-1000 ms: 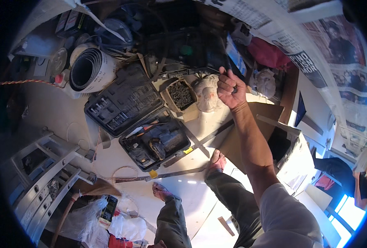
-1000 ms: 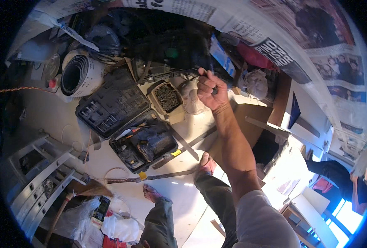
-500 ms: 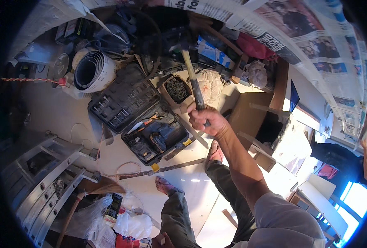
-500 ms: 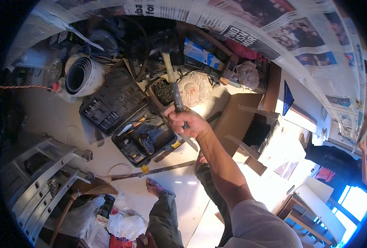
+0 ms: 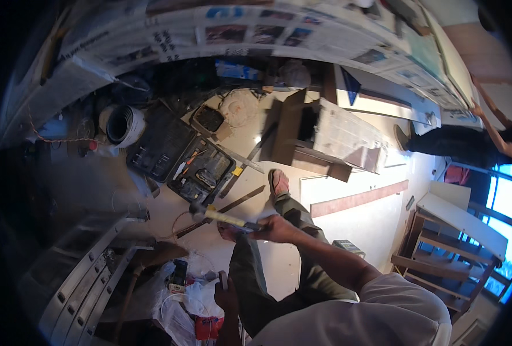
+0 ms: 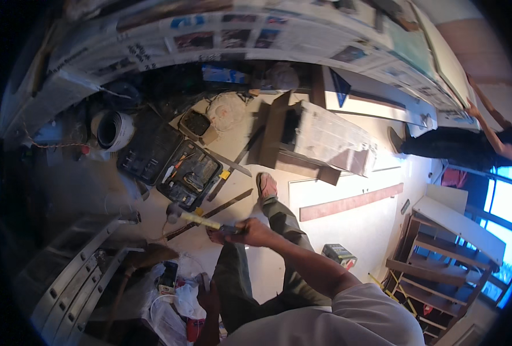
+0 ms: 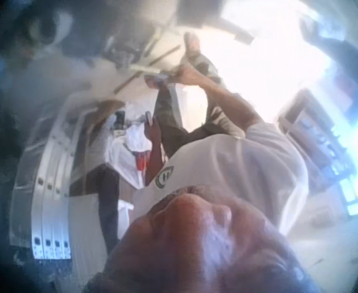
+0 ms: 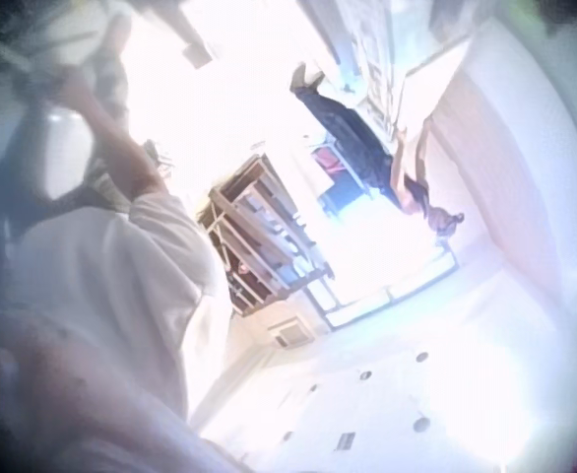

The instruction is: The person uses a hammer to tap wooden trim pieces onto a white cabinet panel. They also use a hand saw to cut a small wooden strip and a power drill to secure components. Another person assists by holding panels and using a drill nearby.

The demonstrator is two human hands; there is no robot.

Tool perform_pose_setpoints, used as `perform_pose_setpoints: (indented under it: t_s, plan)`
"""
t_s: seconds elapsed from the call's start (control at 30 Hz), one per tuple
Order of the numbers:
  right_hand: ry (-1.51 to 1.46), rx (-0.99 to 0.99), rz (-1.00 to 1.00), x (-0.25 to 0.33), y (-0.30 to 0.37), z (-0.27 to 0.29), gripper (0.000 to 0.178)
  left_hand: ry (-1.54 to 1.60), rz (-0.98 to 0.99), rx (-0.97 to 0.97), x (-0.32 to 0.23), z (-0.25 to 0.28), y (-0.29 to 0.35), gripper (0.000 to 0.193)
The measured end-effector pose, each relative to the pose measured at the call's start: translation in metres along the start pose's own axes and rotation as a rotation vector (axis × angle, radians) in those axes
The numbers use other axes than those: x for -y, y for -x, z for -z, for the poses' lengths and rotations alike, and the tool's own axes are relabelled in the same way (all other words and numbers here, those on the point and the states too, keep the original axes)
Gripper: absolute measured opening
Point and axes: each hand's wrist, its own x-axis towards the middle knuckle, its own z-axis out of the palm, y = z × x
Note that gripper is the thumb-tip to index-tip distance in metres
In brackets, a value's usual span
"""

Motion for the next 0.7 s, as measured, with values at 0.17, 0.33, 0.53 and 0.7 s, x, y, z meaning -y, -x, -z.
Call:
perform_pose_setpoints:
  t_s: [0.17,0.33,0.53,0.7]
  plan:
    - [0.632,0.061,-0.131,-0.008,0.074,-0.025,0.037,-0.064,-0.034,0.137,0.019,0.004,0.017,0.060]
    - [0.615,-0.036,-0.217,-0.041,0.164,0.019,0.031,0.031,0.002,-0.016,0.040,0.025,0.052,0.059]
    - [0.578,-0.325,-0.275,-0.046,0.267,0.122,0.036,-0.177,0.063,0.110,-0.009,0.051,0.103,0.069]
    - [0.532,-0.605,-0.389,-0.046,0.335,0.181,0.043,0.373,0.218,0.351,-0.004,0.014,0.097,0.058]
